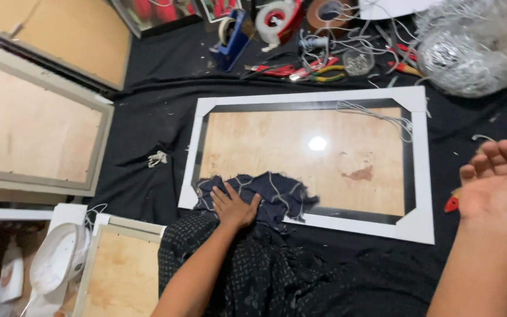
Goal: The person wipes a rectangular picture frame on a workspace using a dark cloth, cleaning both the frame and the backing.
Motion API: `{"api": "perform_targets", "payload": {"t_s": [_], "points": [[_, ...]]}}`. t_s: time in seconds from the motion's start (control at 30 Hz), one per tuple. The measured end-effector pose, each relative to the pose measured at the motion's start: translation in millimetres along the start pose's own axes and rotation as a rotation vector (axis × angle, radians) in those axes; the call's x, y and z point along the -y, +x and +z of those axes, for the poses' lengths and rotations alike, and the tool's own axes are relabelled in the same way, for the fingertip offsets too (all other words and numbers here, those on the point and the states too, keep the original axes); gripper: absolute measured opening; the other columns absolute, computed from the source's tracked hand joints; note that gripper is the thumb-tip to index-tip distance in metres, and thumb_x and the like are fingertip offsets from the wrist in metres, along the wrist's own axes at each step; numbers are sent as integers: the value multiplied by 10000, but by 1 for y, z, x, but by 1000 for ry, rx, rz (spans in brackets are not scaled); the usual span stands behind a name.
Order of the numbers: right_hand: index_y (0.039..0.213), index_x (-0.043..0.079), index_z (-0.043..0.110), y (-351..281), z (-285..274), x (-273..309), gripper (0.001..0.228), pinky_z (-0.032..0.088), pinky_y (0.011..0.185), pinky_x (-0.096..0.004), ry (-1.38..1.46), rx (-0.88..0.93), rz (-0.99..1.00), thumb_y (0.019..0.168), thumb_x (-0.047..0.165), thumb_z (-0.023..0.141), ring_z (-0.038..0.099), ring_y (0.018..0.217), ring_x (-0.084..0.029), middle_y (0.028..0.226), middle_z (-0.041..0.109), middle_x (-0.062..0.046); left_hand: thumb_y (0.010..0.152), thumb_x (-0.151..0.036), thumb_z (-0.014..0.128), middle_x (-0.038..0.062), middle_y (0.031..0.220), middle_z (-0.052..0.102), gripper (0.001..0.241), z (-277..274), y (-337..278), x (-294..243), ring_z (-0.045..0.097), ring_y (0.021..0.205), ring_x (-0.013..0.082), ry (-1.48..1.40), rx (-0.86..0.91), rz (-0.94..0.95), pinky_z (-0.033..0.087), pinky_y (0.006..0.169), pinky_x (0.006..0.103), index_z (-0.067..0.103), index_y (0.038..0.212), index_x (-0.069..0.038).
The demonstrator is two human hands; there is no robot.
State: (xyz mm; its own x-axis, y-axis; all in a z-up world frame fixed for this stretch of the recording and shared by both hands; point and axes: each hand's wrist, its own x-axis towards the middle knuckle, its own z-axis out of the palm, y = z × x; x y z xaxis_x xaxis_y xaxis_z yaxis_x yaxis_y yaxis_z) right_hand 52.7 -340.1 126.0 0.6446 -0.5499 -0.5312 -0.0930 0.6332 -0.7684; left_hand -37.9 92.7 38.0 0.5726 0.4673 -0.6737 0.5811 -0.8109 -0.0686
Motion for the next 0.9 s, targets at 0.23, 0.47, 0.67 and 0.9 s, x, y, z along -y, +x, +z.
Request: {"api": "perform_targets", "payload": {"t_s": [0.23, 0.47, 0.67, 0.9], "points": [[966, 300, 646, -16, 24, -34, 122, 487, 766, -177, -338, 46, -82, 971, 395, 570, 632, 805, 8, 943, 701, 155, 966, -680, 148, 198, 1688, -229, 871, 36, -24, -30, -232, 1550, 427, 195, -48, 747, -66, 1238, 601, 124, 1666, -161], [1019, 354, 649, 44, 2, -79, 153, 484, 732, -115, -466, 114, -99, 973, 489, 593, 609, 770, 66, 978, 712, 205, 950, -749, 302, 55, 1664, -396, 974, -66, -5, 43, -261, 1559, 401, 289, 319, 200, 49, 1275, 567, -288, 1606, -337], [1134, 324, 617, 32, 4, -89, 170, 495, 825, -168, -624, 245, -178, 1084, 452, 516, 622, 874, 17, 1051, 685, 167, 900, -856, 436, 173, 1712, -223, 1197, -85, 22, 90, -180, 1589, 363, 262, 361, -135, -2, 1297, 473, -64, 1656, -74], [1217, 34, 680, -89, 57, -69, 212, 494, 828, -415, -1048, 321, -85, 1113, 196, 591, 635, 992, -278, 1184, 683, -145, 861, -900, 365, 168, 1672, -349, 1272, -72, 74, 116, -245, 1571, 358, 187, 236, -69, 47, 1293, 493, -218, 1620, -62]]}}
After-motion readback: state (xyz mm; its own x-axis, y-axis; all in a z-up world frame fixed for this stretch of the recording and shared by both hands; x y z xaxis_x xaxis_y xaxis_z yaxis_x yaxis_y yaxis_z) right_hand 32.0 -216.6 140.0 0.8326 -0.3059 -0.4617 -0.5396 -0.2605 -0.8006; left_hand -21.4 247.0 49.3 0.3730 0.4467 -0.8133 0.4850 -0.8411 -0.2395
